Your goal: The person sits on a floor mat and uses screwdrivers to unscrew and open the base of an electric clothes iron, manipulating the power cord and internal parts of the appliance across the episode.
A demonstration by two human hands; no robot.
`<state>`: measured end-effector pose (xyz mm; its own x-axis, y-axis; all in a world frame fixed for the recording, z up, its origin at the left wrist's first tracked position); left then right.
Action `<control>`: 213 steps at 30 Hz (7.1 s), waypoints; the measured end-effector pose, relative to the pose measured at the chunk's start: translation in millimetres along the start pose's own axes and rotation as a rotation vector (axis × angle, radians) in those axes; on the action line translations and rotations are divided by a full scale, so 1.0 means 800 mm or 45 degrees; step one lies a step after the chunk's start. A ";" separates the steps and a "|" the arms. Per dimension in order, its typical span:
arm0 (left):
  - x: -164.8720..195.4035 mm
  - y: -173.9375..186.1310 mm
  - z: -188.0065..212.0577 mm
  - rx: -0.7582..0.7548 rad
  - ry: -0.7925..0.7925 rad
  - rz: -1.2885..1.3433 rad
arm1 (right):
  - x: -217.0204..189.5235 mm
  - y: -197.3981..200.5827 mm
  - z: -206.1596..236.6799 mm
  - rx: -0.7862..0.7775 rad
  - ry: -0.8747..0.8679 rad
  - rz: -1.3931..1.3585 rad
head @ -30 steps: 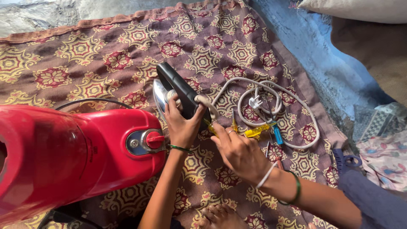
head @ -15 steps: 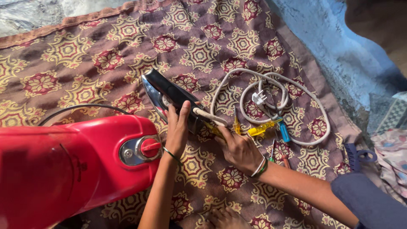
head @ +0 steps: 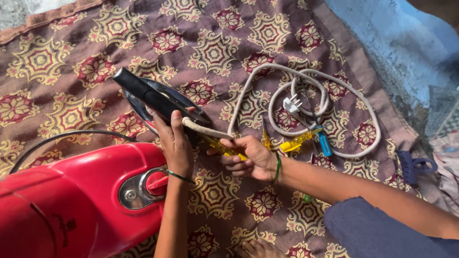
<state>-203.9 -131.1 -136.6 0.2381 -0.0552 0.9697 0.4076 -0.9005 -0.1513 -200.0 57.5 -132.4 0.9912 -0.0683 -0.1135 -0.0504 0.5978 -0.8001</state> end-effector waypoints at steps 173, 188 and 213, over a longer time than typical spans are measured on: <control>0.002 0.001 0.032 -0.174 0.085 0.223 | 0.054 0.001 0.036 0.729 0.735 1.259; 0.029 0.009 0.041 -0.176 -0.311 -0.317 | 0.032 0.066 0.047 1.028 0.680 1.919; 0.085 -0.012 0.055 -0.478 -0.558 -0.444 | 0.046 0.074 0.066 1.078 0.691 2.314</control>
<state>-152.7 -106.9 -78.0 0.5159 0.3748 0.7704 0.2103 -0.9271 0.3102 -159.9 132.5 -153.1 -0.2459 0.8088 -0.5341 -0.4972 0.3678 0.7858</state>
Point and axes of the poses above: each hand's wrist, its own z-axis away from the middle knuckle, its own y-axis out of the back of the hand, x = y × z, the point moved 2 cm from there along -z, towards the middle knuckle, and after that the axes turned 9 degrees about -y, right-handed, at the moved point
